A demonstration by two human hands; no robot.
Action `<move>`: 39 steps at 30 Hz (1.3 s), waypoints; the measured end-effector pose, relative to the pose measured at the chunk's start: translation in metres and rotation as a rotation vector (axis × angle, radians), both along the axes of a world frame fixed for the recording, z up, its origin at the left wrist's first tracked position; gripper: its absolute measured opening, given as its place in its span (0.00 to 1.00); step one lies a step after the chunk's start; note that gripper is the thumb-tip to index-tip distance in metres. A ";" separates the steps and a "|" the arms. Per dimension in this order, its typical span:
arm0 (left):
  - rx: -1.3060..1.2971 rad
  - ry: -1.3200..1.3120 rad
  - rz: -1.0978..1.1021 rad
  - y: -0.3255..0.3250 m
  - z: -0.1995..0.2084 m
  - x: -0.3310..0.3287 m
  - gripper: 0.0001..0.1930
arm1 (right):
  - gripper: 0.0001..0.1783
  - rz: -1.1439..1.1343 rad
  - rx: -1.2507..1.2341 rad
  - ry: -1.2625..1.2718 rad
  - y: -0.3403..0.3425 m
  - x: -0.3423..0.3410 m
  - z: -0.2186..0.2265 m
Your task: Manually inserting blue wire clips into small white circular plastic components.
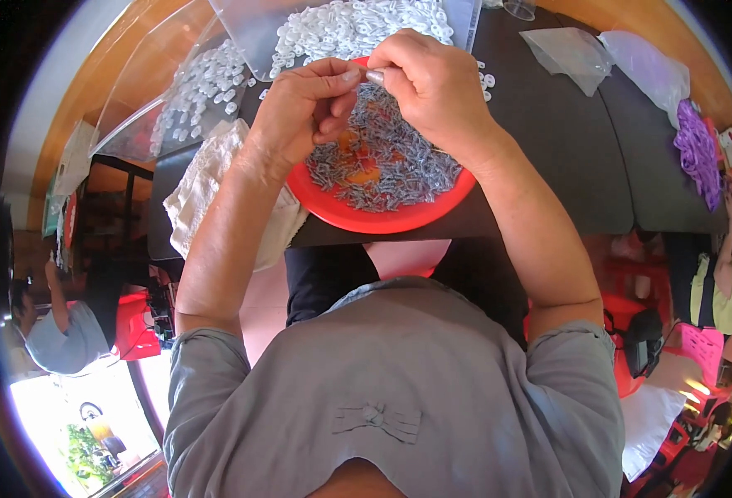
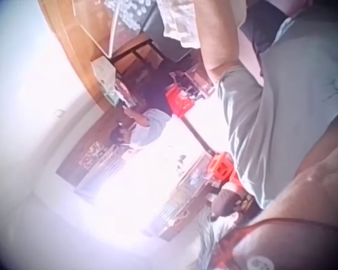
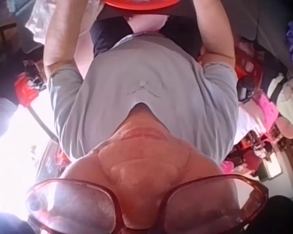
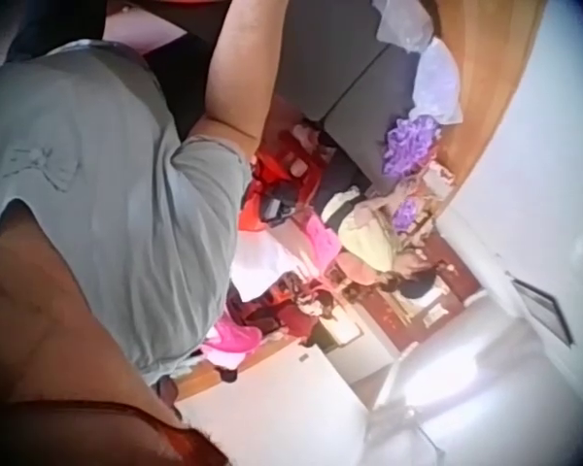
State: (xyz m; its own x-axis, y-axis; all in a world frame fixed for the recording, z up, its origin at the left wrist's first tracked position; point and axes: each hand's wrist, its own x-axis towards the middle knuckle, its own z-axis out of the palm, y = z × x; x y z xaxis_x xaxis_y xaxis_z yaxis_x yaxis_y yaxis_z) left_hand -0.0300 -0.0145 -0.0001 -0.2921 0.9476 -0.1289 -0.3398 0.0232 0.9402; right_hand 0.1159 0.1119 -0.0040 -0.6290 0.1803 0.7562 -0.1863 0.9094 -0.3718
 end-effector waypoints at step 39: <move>0.115 0.241 0.203 0.003 -0.003 0.019 0.05 | 0.04 0.106 -0.555 -0.038 -0.006 -0.004 -0.004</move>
